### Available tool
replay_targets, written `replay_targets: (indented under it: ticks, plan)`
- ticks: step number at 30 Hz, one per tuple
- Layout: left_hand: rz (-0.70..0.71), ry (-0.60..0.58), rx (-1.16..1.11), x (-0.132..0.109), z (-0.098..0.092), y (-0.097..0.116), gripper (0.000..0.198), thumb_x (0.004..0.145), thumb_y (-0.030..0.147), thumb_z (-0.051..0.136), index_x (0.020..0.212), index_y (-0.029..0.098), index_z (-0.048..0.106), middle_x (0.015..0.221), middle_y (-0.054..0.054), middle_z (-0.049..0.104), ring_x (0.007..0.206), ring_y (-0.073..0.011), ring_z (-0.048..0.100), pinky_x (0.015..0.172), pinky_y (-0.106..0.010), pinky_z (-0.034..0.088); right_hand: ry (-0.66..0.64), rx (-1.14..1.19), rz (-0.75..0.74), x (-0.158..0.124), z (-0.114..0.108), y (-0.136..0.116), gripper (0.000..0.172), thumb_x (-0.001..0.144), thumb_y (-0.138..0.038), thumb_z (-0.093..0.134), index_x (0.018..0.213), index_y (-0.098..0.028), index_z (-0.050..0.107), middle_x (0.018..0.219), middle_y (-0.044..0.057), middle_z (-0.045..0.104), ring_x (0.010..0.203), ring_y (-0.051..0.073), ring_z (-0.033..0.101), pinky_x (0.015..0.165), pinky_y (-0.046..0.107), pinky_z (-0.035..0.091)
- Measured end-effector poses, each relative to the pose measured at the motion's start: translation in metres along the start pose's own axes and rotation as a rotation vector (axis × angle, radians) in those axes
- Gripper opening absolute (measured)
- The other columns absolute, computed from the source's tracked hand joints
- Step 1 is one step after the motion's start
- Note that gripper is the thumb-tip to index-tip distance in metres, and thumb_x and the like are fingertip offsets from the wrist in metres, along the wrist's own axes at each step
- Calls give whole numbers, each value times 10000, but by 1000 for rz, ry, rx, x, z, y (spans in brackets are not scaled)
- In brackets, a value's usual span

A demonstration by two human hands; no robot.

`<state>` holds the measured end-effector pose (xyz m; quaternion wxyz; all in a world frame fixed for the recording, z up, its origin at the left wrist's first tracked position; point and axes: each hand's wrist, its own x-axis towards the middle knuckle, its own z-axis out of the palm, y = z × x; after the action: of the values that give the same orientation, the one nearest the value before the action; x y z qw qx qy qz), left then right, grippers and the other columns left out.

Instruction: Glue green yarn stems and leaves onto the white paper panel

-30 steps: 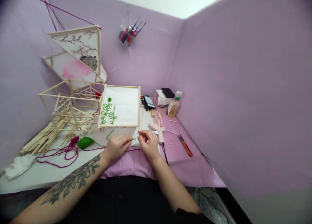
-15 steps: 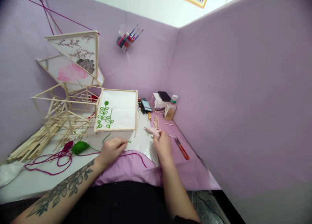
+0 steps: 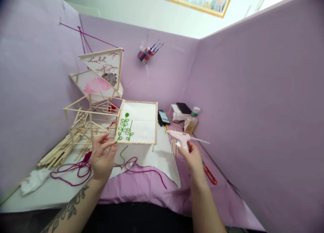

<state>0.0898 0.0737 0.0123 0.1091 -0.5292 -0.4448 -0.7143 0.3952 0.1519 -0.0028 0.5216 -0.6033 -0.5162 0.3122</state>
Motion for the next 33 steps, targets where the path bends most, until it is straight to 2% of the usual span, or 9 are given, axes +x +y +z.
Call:
replay_targets:
  ticks: [2,4,6,8,12,15,21,27,33]
  plan:
    - [-186,-5,-60,-3,-1,-10,73,793,193,668,865,206,675,1186,-64,600,1099,-202,588,920,-378,507,-76,207,43,-9,-3,-19,416,582,-388,720,885,-135,585,673,27,638,563,174,574,509,265,418]
    - [-310,-43,-73,-9,-3,-17,74,802,240,661,856,193,675,1169,-77,628,1104,-216,599,941,-403,502,-146,373,54,-23,0,-41,397,568,-336,747,865,-145,566,622,13,630,541,169,580,521,273,445]
    - [-369,-86,-53,-13,-6,-20,99,803,275,658,834,183,679,1127,-86,658,1058,-216,627,924,-402,514,-239,462,24,-40,12,-61,381,587,-308,753,874,-153,557,578,2,616,505,153,568,500,261,441]
    - [-384,-123,-30,-14,-9,-18,115,805,291,653,820,181,684,1080,-88,683,1000,-210,651,876,-380,538,-317,493,14,-58,30,-74,381,630,-326,743,923,-157,568,505,-34,557,424,111,488,433,222,369]
    - [-269,-183,64,-11,-13,-7,89,812,269,644,813,194,691,979,-61,709,895,-186,673,805,-346,560,-488,530,50,-79,66,-81,413,717,-426,674,1012,-149,593,479,-50,500,400,90,409,415,216,304]
    - [-124,-202,107,-12,-13,-1,56,818,221,637,821,199,688,960,-44,696,885,-168,662,831,-341,550,-509,469,49,-83,81,-79,370,740,-415,658,993,-153,594,459,-60,483,407,89,403,424,211,304]
    - [44,-222,114,-18,-11,2,106,816,142,633,893,202,674,1016,-48,646,939,-164,631,841,-326,537,-479,396,84,-82,87,-79,308,747,-426,643,890,-156,606,461,-60,488,405,90,420,418,206,323]
    - [155,-215,161,-20,-10,0,177,812,100,627,950,207,656,1047,-58,638,940,-172,623,842,-344,531,-480,305,13,-79,90,-68,295,776,-451,629,746,-158,609,465,-32,512,423,104,453,421,217,341]
    - [210,-241,175,-19,-12,1,186,819,96,614,962,211,645,1022,-56,666,960,-184,626,876,-362,519,-479,254,10,-78,88,-68,300,786,-457,621,746,-159,611,503,-13,550,425,113,486,411,225,364]
